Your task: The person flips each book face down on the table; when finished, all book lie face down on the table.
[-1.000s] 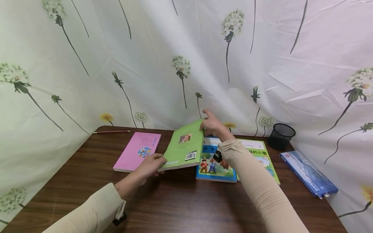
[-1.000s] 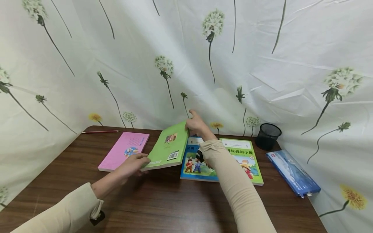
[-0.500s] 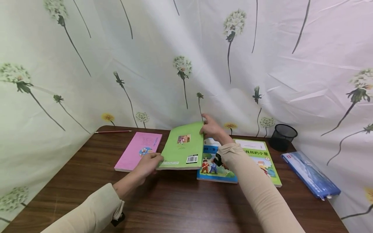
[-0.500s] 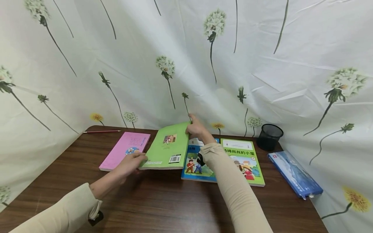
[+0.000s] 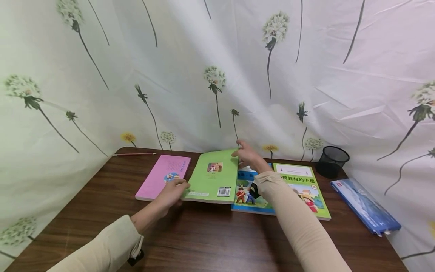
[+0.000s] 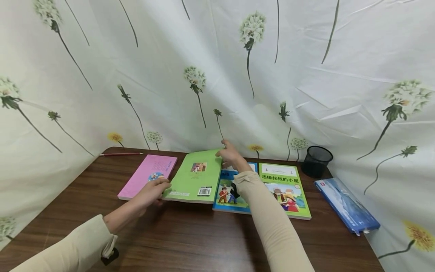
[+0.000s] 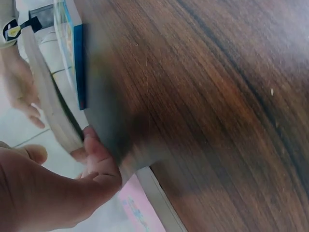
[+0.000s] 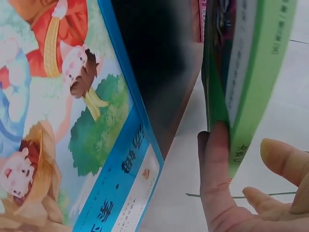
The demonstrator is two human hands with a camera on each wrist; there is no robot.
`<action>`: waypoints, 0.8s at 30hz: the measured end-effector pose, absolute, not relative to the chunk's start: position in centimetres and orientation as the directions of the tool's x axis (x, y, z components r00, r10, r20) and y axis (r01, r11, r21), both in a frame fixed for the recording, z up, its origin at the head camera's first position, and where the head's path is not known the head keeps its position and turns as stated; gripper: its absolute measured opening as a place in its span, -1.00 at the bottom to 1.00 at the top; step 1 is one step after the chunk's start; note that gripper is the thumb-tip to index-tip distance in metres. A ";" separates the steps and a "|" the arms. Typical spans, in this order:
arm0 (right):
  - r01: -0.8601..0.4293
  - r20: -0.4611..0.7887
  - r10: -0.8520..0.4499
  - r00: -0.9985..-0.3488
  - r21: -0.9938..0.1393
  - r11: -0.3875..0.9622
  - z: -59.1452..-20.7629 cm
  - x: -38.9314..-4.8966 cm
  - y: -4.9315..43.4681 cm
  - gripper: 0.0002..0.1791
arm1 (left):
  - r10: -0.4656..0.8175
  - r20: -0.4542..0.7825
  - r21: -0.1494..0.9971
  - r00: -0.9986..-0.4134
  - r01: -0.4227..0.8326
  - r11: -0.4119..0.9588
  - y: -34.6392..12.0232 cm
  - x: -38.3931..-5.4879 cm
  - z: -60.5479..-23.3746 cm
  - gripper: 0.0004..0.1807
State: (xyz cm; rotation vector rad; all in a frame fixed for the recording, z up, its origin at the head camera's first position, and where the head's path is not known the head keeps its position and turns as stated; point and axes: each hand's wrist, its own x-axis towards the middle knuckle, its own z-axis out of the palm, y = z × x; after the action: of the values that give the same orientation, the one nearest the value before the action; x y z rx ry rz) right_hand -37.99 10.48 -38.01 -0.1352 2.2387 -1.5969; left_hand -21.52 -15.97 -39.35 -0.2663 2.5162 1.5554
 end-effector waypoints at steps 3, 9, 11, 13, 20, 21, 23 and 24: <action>0.155 -0.270 -0.306 -0.913 -0.923 0.353 -38.3 -37.9 10.4 -0.16 | -0.051 -0.256 0.856 -0.965 -0.251 0.451 -16.1 -21.4 -39.3 -0.39; 0.153 -0.274 -0.328 -0.904 -0.924 0.351 -38.6 -37.8 10.1 -0.16 | -0.039 -0.272 0.846 -0.961 -0.259 0.466 -16.4 -21.2 -39.3 -0.34; 0.158 -0.282 -0.329 -0.901 -0.921 0.357 -38.7 -37.8 9.9 -0.16 | -0.033 -0.285 0.846 -0.958 -0.267 0.462 -16.4 -21.1 -39.1 -0.32; 0.166 -0.293 -0.329 -0.898 -0.917 0.362 -38.9 -37.8 9.8 -0.16 | -0.023 -0.305 0.848 -0.952 -0.282 0.450 -16.5 -21.0 -39.0 -0.29; 0.186 -0.309 -0.331 -0.892 -0.916 0.355 -39.3 -37.8 9.4 -0.14 | 0.001 -0.372 0.858 -0.928 -0.344 0.382 -17.0 -21.1 -38.6 -0.20; 0.186 -0.310 -0.333 -0.890 -0.916 0.356 -39.4 -37.8 9.3 -0.14 | 0.007 -0.378 0.857 -0.926 -0.347 0.380 -17.0 -21.1 -38.6 -0.19; 0.185 -0.312 -0.340 -0.887 -0.915 0.358 -39.5 -37.8 9.2 -0.13 | 0.015 -0.387 0.854 -0.922 -0.352 0.383 -17.2 -21.1 -38.6 -0.17; 0.184 -0.313 -0.345 -0.885 -0.915 0.358 -39.5 -37.8 9.1 -0.13 | 0.021 -0.391 0.853 -0.920 -0.353 0.386 -17.2 -21.1 -38.6 -0.16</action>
State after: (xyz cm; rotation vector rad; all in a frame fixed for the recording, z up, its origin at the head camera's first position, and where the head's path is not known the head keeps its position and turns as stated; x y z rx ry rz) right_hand -37.78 9.10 -39.48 -0.1397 2.1682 -1.5487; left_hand -21.13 -17.23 -38.55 -0.2889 2.3120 1.5465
